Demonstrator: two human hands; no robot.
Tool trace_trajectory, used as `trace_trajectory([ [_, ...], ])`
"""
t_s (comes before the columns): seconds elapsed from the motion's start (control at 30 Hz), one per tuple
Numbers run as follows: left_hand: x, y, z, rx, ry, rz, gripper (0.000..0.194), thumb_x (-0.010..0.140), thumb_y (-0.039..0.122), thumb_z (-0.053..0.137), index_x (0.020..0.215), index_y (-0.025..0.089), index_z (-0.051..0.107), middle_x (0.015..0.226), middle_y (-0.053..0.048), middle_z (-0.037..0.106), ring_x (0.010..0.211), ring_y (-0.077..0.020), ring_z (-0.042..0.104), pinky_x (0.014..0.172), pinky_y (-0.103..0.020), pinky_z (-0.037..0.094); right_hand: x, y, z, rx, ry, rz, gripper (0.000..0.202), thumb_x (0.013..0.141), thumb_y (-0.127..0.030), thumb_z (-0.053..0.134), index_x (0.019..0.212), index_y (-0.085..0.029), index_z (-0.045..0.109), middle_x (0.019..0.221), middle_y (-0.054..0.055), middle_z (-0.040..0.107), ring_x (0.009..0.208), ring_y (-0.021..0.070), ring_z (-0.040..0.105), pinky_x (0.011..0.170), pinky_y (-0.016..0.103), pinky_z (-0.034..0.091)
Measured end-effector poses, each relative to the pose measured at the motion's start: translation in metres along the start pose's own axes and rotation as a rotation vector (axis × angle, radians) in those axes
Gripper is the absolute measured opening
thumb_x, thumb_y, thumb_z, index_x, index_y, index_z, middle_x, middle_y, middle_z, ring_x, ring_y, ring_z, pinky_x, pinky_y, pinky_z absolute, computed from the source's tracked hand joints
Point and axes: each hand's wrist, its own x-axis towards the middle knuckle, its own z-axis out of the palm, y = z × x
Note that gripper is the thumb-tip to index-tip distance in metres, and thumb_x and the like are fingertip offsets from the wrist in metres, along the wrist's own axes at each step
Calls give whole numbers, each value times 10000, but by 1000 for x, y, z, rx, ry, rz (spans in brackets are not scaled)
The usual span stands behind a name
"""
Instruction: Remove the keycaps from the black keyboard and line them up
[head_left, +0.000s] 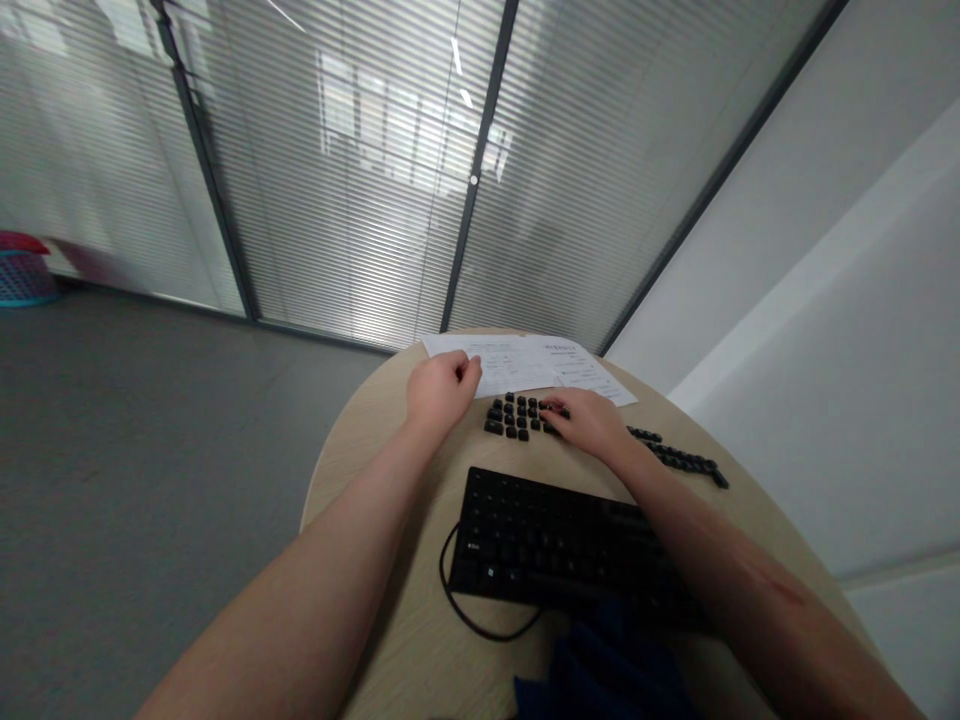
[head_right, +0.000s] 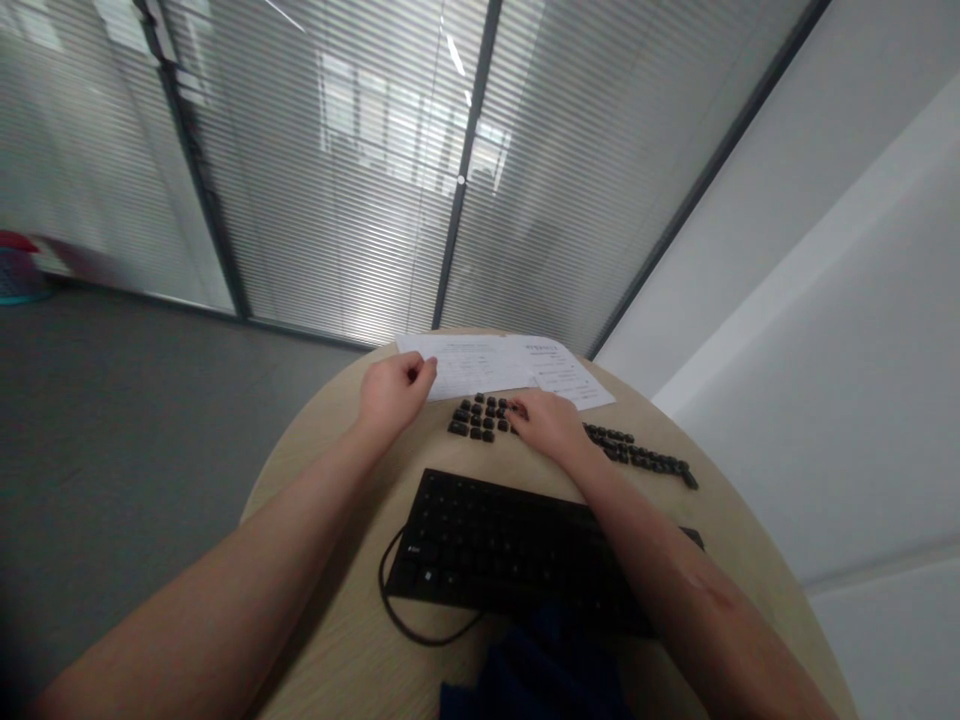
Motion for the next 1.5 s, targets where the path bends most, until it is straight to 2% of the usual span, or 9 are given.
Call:
trace_trajectory([
  [0.13,0,-1,1,-15,-4,7,394,904,412,491,560,219,501,567,-7,571,578,-172,512,574,-305,289,-28,11,-33,378,326,78,457,1000,-476,382,967,-188,735,912,88,732,833,223,654,806,355,504],
  [0.27,-1,2,0,-29,-20,34,391,899,402,498,554,220,481,563,-6,566,575,-171,507,575,-309,285,-67,6,-62,911,459,184,600,982,-623,293,902,-200,712,792,63,659,689,192,640,667,338,557],
  [0.43,-2,4,0,-40,-82,52,394,895,402,506,546,222,475,550,-3,554,570,-167,501,569,-309,286,-99,-20,-59,1320,313,268,632,948,-703,299,806,-205,661,397,-70,318,313,117,302,338,284,431],
  [0.57,-3,4,1,-59,-102,76,392,890,396,512,541,220,475,545,5,541,569,-158,503,571,-308,297,-99,-35,-37,1524,171,290,515,912,-684,450,842,-203,618,439,-73,432,314,97,376,337,253,442],
  [0.7,-5,5,0,-60,-131,73,391,882,399,513,539,219,460,536,9,517,562,-152,488,576,-306,303,-100,-37,-36,1492,-90,245,353,838,-528,673,924,-192,609,618,-36,612,411,100,559,395,225,489],
  [0.83,-6,10,0,-60,-195,96,383,879,383,525,542,215,454,538,11,505,555,-142,480,577,-298,312,-106,-35,-47,1414,-255,117,320,858,-471,677,983,-186,602,756,18,692,533,122,646,477,243,547],
  [1.0,-10,18,0,-56,-405,155,386,884,391,534,552,215,446,538,24,454,563,-132,438,573,-289,320,-108,-38,-35,1322,-233,28,376,912,-556,572,895,-182,607,702,16,648,544,108,605,476,217,510],
  [1.23,-20,27,-3,-141,-888,320,277,820,425,599,653,204,599,596,26,511,592,-129,445,580,-281,323,-113,-48,4,1143,-65,71,476,974,-624,384,820,-201,538,566,-38,489,482,106,479,450,214,385],
  [1.5,-25,33,-7,-225,-1157,339,212,736,411,703,799,210,682,678,8,618,627,-145,554,576,-272,377,-118,-49,22,1073,-17,19,455,1005,-584,344,843,-207,540,579,-37,477,489,113,462,468,227,345],
])
